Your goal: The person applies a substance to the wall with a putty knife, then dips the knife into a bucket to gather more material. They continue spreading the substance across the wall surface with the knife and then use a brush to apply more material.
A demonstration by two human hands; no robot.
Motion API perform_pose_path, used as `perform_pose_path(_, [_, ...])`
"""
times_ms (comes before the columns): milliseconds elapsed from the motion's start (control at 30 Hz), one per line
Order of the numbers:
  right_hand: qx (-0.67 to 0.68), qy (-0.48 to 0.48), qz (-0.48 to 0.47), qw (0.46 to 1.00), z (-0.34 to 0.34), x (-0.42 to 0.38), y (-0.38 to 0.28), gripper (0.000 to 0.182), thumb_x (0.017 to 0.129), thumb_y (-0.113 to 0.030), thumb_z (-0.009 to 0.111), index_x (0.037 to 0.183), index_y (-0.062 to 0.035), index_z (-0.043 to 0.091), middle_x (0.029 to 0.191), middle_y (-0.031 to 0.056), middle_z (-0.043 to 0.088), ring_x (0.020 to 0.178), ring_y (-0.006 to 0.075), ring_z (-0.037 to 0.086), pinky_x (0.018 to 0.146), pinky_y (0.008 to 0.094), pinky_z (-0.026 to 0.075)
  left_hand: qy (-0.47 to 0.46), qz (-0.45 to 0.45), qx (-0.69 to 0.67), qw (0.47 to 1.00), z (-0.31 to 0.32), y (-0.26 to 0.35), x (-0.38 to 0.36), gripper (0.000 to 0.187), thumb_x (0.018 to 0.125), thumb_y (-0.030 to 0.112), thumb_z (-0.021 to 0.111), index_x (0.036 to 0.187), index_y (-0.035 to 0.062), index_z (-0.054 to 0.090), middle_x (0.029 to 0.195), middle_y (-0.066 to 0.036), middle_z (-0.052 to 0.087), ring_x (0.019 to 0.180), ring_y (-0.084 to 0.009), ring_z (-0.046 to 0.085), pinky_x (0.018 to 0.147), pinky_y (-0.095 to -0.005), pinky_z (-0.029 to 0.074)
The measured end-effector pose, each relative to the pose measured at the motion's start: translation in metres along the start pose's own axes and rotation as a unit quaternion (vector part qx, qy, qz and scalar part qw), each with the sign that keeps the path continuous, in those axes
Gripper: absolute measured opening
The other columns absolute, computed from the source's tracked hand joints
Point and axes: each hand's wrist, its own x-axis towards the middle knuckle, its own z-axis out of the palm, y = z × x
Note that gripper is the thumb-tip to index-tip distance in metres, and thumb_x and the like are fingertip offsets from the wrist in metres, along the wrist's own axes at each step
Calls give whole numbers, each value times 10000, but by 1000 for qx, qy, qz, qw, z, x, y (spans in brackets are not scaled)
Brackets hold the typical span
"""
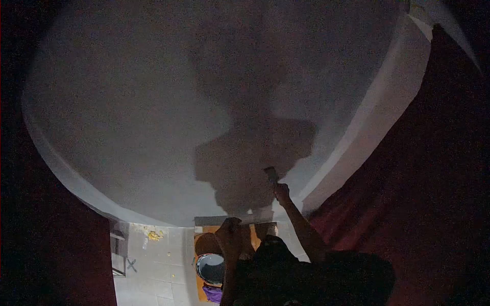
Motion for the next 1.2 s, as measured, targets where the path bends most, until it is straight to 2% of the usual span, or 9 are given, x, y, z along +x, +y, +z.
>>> perform_pose_path(200, [-77,47,-294,952,-9,-2,-138,278,921,-349,508,750,-131,535,608,-35,470,473,71,396,431,248,315,-57,-28,-119,991,5,12,5,148,855,113,524,883,11,627,719,-82,627,632,-112,548,577,-281,441])
perform_pose_path(400, [245,-18,-374,894,1,-95,-289,322,930,-339,499,672,-147,491,580,-56,440,456,53,360,398,237,281,-75,-36,-76,994,16,-5,-8,183,870,179,534,885,20,622,680,-89,591,534,-122,509,525,-285,415])
perform_pose_path(500, [207,-58,-335,917,1,-35,-223,329,930,-316,496,657,-133,489,554,-47,451,424,65,370,369,244,264,-68,-49,-69,994,7,8,-9,205,872,197,532,890,15,622,694,-104,598,530,-145,524,524,-291,417])
perform_pose_path(667, [99,-79,-102,987,-12,15,2,306,896,-317,537,734,-69,616,456,-17,434,305,80,323,295,255,209,-15,-23,-35,999,-4,-5,-5,179,865,178,534,895,30,629,692,-83,602,559,-136,536,527,-287,416])
perform_pose_path(733, [-46,-25,151,987,-7,3,3,208,908,-207,487,994,-83,630,886,95,602,721,191,573,602,332,469,1,-14,-80,997,-10,-7,-4,161,854,160,539,896,34,631,682,-67,601,567,-116,530,527,-282,417])
perform_pose_path(800, [-78,-4,19,997,-7,22,-19,216,917,-207,470,993,-82,628,846,72,594,687,168,558,580,313,453,5,-25,-97,995,-8,-10,-3,150,843,145,543,893,37,634,674,-53,600,575,-100,521,528,-276,417])
perform_pose_path(900, [157,-13,-207,966,3,-40,-152,276,832,-392,612,820,-117,614,567,-34,498,422,43,405,341,208,265,-10,-41,-79,996,-6,-8,1,141,833,134,545,883,40,638,670,-46,603,584,-92,521,536,-272,422])
perform_pose_path(1033, [183,38,-311,932,10,-102,-280,277,873,-396,570,805,-128,580,648,-37,510,456,37,400,350,205,262,-46,-21,-56,997,3,9,-3,133,837,130,544,874,43,637,683,-66,621,607,-121,569,564,-285,440])
perform_pose_path(1200, [85,31,-339,937,5,-21,-190,293,910,-397,513,829,-121,567,691,-25,520,526,52,440,408,239,333,-66,-12,-57,996,14,-10,-11,133,841,111,533,888,29,626,728,-87,640,661,-153,609,603,-297,457])
